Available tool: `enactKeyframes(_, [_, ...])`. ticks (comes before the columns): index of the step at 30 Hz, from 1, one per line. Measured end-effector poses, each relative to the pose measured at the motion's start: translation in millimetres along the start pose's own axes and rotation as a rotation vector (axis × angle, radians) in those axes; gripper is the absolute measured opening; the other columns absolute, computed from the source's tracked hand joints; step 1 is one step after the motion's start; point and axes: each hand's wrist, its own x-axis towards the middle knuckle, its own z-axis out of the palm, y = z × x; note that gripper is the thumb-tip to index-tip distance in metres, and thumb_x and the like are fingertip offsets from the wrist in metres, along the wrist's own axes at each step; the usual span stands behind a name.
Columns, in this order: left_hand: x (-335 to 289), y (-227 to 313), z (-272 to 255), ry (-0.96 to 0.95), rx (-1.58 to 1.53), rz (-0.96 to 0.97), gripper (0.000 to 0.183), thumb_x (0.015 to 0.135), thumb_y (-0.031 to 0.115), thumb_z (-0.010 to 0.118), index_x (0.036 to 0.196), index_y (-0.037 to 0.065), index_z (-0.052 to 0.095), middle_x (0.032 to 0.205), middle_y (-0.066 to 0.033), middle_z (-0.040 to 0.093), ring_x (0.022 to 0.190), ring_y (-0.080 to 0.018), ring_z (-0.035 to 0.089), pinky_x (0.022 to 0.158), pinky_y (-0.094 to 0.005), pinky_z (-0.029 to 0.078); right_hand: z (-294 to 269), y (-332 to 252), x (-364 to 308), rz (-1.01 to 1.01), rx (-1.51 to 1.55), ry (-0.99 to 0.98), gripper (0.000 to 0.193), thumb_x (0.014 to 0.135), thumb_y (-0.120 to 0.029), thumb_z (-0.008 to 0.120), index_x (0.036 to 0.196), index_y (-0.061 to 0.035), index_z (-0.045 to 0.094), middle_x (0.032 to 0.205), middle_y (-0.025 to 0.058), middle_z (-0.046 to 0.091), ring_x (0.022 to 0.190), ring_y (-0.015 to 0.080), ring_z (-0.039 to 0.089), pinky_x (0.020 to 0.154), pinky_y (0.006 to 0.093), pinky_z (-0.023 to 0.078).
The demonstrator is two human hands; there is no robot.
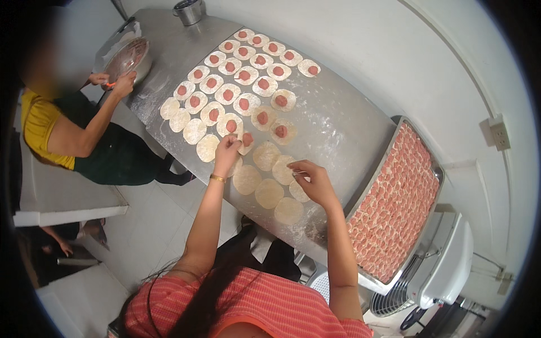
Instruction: The person places small red filling portions onto round dough discs laid out on a stainless steel table, then folds and pleats each disc to enclose the filling. The finished dumplings are placed in neat rows on a large metal tray. Another person works alongside, performing the same steps.
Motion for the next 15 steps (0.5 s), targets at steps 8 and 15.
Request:
enactKeyframes(8, [-48.5, 37.0, 8.2, -0.665, -0.834, -0.367, 0.019, 0.084, 0.007, 0.047, 0.103, 0.006, 0.050, 0.102, -0.0031, 0.057, 0.094, -0.0115, 0.057, 0.080, -0.0252, 0.049, 73.7, 19.2, -11.3, 0.397, 0.947, 0.474, 0.027, 0.089, -0.008, 0.054, 0.113, 0.0023, 0.057, 0.101, 0.0085, 0.061, 0.095, 0.0166, 0.059, 0.081, 0.0286, 0.050])
enactKeyframes(15, [-131.0, 40.7, 37.3, -0.873, -0.462, -0.489, 0.034, 0.083, 0.008, 0.050, 0.116, 0.001, 0.049, 0.104, -0.0066, 0.059, 0.090, -0.0127, 0.060, 0.075, -0.0255, 0.050, 99.8, 29.8, -117.7, 0.423, 0.963, 0.796, 0.010, 0.088, -0.007, 0.053, 0.095, -0.0035, 0.059, 0.082, 0.0007, 0.061, 0.071, 0.0087, 0.058, 0.068, 0.0228, 0.049])
